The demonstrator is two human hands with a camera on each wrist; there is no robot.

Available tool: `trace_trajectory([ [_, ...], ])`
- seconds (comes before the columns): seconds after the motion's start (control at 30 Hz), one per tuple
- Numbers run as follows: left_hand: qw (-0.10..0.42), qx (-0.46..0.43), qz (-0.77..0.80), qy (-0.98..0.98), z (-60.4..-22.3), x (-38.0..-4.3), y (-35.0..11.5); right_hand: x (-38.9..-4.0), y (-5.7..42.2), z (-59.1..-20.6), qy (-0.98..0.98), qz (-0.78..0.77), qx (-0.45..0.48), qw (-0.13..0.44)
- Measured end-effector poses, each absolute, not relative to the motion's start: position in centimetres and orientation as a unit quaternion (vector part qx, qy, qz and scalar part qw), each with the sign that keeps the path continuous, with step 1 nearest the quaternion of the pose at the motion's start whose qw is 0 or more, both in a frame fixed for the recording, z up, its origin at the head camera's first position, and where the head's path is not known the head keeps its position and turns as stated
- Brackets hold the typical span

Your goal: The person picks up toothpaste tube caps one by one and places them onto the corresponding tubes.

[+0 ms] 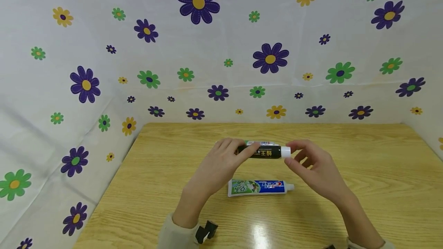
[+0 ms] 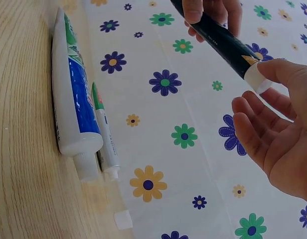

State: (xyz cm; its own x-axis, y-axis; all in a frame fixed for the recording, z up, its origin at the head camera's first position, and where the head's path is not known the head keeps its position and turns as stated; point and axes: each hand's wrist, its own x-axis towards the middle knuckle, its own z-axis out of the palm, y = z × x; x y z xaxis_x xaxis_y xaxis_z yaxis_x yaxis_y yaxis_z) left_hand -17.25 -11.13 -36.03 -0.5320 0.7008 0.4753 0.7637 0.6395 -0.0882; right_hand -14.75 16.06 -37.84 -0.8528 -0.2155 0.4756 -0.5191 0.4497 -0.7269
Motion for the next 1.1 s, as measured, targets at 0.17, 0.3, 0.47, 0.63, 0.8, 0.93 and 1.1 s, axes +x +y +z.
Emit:
trace_trajectory([
  [0.17,0.247,-0.421,-0.061,-0.871,-36.08,-17.24,-11.08,-14.77,16.04,-37.81,-0.842,0.478,0.204,0.145],
  [0.3,0.244,-0.421,-0.061,-0.872,-36.09,-17.21,-11.04,-14.84,15.98,-37.85,-0.851,0.47,0.191,0.138],
  [0.47,0.236,-0.42,-0.058,-0.874,-36.09,-17.2,-10.91,-14.83,15.88,-37.69,-0.859,0.465,0.176,0.12],
  [0.63,0.235,-0.42,-0.055,-0.875,-36.14,-17.22,-10.87,-14.76,16.03,-37.61,-0.847,0.475,0.197,0.136],
  [0.8,0.232,-0.419,-0.06,-0.876,-36.12,-17.18,-10.92,-14.72,16.05,-37.68,-0.829,0.474,0.242,0.174],
  [0.93,0.231,-0.418,-0.059,-0.876,-36.13,-17.14,-11.01,-14.79,16.0,-37.74,-0.824,0.474,0.251,0.184],
  [1.1,0.235,-0.421,-0.053,-0.874,-36.09,-17.12,-11.01,-14.84,16.05,-37.81,-0.83,0.469,0.24,0.181],
])
